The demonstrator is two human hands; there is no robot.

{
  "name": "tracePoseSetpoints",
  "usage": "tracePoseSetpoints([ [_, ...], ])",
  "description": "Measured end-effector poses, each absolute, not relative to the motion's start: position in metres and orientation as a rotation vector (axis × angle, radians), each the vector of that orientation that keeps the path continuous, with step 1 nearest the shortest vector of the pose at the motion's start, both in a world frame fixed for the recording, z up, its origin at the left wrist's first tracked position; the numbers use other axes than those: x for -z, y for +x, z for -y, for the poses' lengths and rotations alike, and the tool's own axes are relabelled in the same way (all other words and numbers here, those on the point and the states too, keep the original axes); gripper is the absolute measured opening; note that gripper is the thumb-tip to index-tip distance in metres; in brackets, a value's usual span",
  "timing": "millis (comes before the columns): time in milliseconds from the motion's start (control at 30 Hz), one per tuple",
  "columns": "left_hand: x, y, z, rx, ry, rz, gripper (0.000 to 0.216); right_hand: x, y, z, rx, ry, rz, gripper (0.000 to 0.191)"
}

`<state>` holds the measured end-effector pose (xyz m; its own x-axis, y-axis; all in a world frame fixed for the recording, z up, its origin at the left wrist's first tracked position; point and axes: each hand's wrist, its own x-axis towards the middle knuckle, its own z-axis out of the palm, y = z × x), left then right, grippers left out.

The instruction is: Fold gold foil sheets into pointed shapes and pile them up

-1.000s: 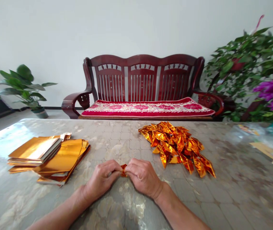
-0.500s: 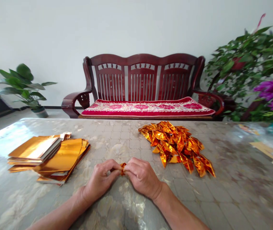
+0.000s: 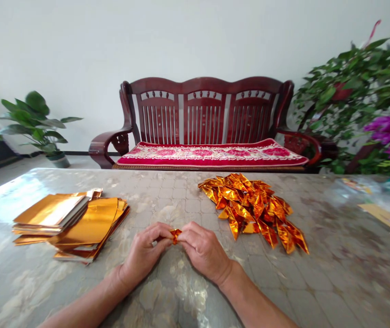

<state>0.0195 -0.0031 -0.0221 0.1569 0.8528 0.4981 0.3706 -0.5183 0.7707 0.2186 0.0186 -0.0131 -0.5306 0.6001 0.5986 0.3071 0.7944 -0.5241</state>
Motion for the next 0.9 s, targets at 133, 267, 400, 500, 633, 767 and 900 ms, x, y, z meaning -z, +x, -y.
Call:
tracePoseSetpoints([
  [133,0.021,0.02,0.003,-1.383,1.981,-1.134,0.018,0.013,0.217,-0.017,-0.436,-0.68,2.135,0.018],
  [267,0.02,0.02,0.005,-1.386,1.999,-1.139,0.017,0.014,0.215,-0.016,-0.375,-0.637,2.1,0.02],
  [400,0.02,0.019,0.006,-1.376,2.001,-1.151,0.018,0.014,0.213,-0.016,-0.319,-0.617,2.088,0.021],
  [500,0.02,0.019,0.007,-1.373,2.003,-1.159,0.018,0.014,0.212,-0.015,-0.317,-0.608,2.079,0.022],
  [633,0.02,0.019,0.006,-1.391,2.013,-1.152,0.016,0.013,0.211,-0.014,-0.355,-0.604,2.044,0.022],
  [767,0.02,0.019,0.007,-1.414,2.03,-1.147,0.015,0.014,0.209,-0.012,-0.415,-0.619,1.997,0.022],
  [900,0.019,0.02,0.007,-1.41,2.032,-1.176,0.014,0.015,0.207,-0.012,-0.467,-0.652,1.949,0.021],
])
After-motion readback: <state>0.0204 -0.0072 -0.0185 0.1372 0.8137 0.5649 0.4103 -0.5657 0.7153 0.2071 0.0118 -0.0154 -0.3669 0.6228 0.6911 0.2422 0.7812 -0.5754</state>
